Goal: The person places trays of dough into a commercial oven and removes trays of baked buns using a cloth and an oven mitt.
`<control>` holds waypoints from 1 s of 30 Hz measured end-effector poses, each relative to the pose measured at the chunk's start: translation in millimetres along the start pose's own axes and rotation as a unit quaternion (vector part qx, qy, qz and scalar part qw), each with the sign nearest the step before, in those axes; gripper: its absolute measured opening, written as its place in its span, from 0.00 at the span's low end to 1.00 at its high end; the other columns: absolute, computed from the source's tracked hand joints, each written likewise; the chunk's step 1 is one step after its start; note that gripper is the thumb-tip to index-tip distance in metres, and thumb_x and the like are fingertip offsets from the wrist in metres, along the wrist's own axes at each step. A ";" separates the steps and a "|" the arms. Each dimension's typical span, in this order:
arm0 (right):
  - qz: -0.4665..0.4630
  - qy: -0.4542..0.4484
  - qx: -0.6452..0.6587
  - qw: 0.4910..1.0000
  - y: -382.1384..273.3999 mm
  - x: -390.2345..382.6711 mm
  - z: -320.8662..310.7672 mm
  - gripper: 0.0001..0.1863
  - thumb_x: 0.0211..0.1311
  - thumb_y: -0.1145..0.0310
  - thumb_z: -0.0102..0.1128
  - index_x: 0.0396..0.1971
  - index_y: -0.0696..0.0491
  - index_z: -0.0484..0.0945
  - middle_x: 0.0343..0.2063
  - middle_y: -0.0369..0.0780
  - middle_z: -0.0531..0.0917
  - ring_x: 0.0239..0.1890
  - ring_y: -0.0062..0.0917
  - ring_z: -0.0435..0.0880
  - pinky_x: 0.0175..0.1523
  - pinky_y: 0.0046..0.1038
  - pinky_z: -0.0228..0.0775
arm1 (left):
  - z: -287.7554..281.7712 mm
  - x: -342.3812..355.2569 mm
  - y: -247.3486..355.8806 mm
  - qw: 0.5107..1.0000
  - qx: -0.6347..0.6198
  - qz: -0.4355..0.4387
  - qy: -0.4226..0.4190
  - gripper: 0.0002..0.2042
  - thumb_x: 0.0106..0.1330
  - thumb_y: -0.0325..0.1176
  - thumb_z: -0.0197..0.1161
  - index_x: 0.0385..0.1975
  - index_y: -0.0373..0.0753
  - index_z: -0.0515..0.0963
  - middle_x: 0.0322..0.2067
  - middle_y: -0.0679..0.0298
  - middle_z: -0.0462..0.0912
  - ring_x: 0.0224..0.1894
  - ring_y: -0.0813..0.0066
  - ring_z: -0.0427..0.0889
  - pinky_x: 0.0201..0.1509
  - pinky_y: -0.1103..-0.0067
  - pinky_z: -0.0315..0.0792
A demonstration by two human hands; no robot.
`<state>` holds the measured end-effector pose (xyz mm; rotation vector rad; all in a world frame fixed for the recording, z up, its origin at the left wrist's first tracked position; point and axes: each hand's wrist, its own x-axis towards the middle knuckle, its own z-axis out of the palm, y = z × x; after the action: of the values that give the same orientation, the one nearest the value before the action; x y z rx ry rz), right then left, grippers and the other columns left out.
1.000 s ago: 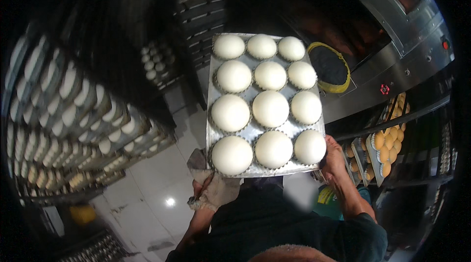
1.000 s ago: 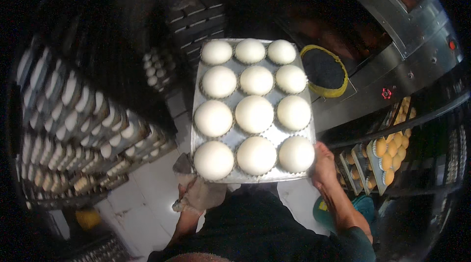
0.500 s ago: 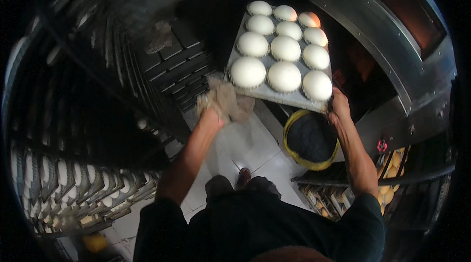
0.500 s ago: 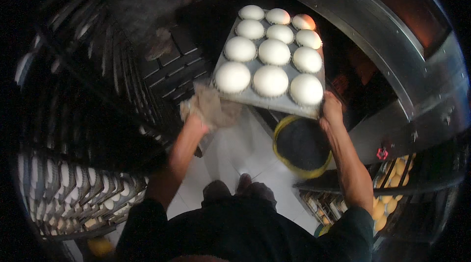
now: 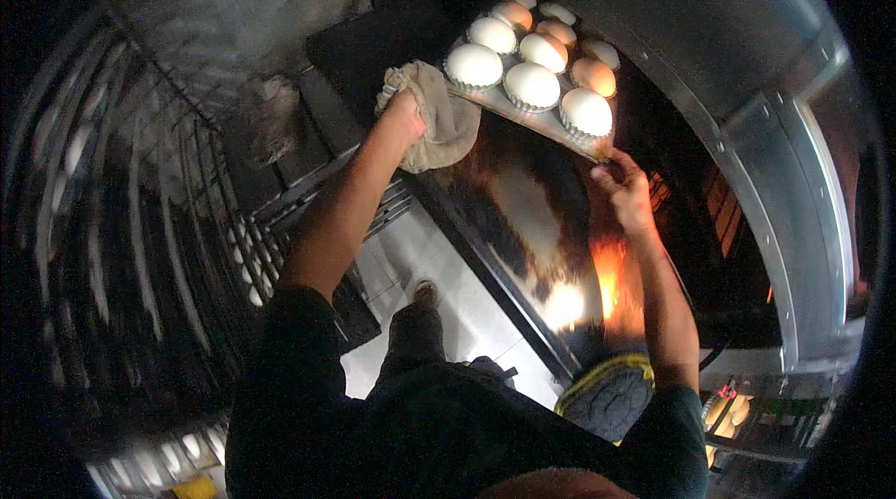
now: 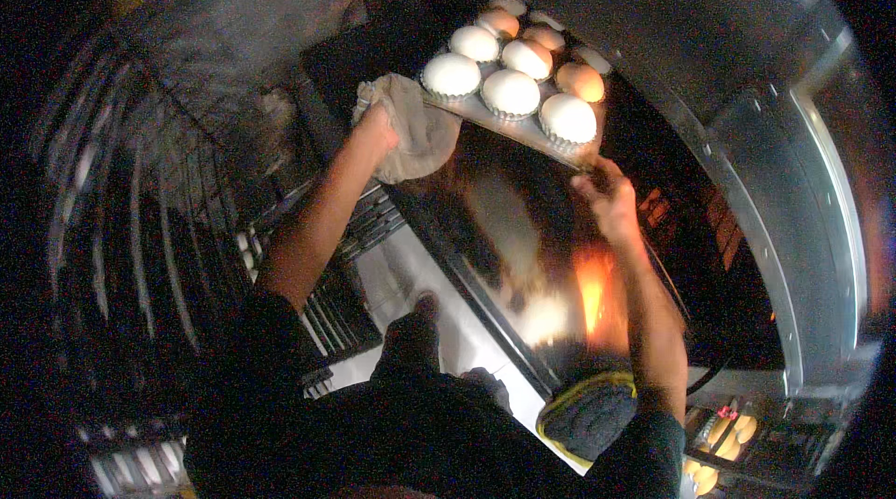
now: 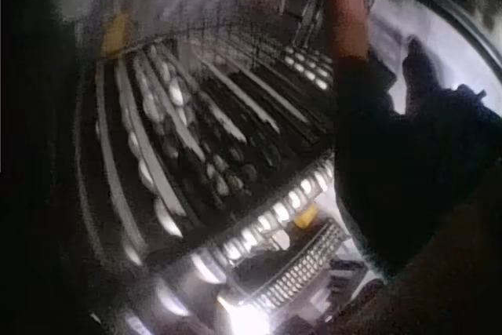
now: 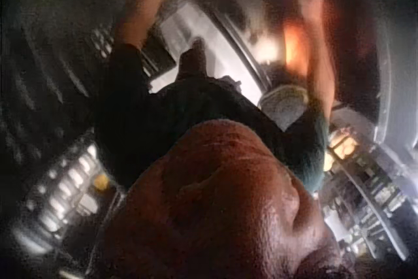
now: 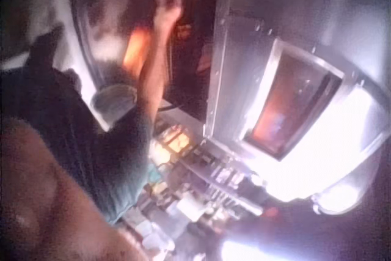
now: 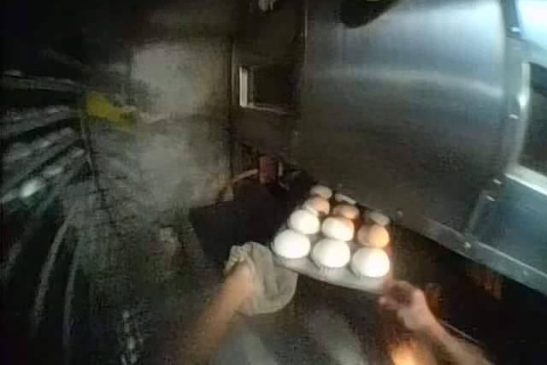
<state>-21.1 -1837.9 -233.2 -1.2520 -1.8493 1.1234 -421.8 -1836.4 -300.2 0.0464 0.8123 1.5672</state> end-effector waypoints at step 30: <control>-0.169 0.009 -0.497 0.851 34.6 313.9 38.8 0.15 0.61 0.58 0.56 0.37 0.54 0.81 0.30 0.51 0.83 0.34 0.49 0.82 0.40 0.45 0.73 | -3.1 -218.3 -20.2 0.989 -0.013 0.127 -0.080 0.20 0.65 0.50 0.55 0.51 0.45 0.75 0.52 0.64 0.77 0.54 0.62 0.74 0.59 0.63 0.69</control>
<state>-149.9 -1549.3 -269.5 -1.3122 -2.6060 -0.1262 -363.9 -2032.3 -220.4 0.2611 0.6786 1.7878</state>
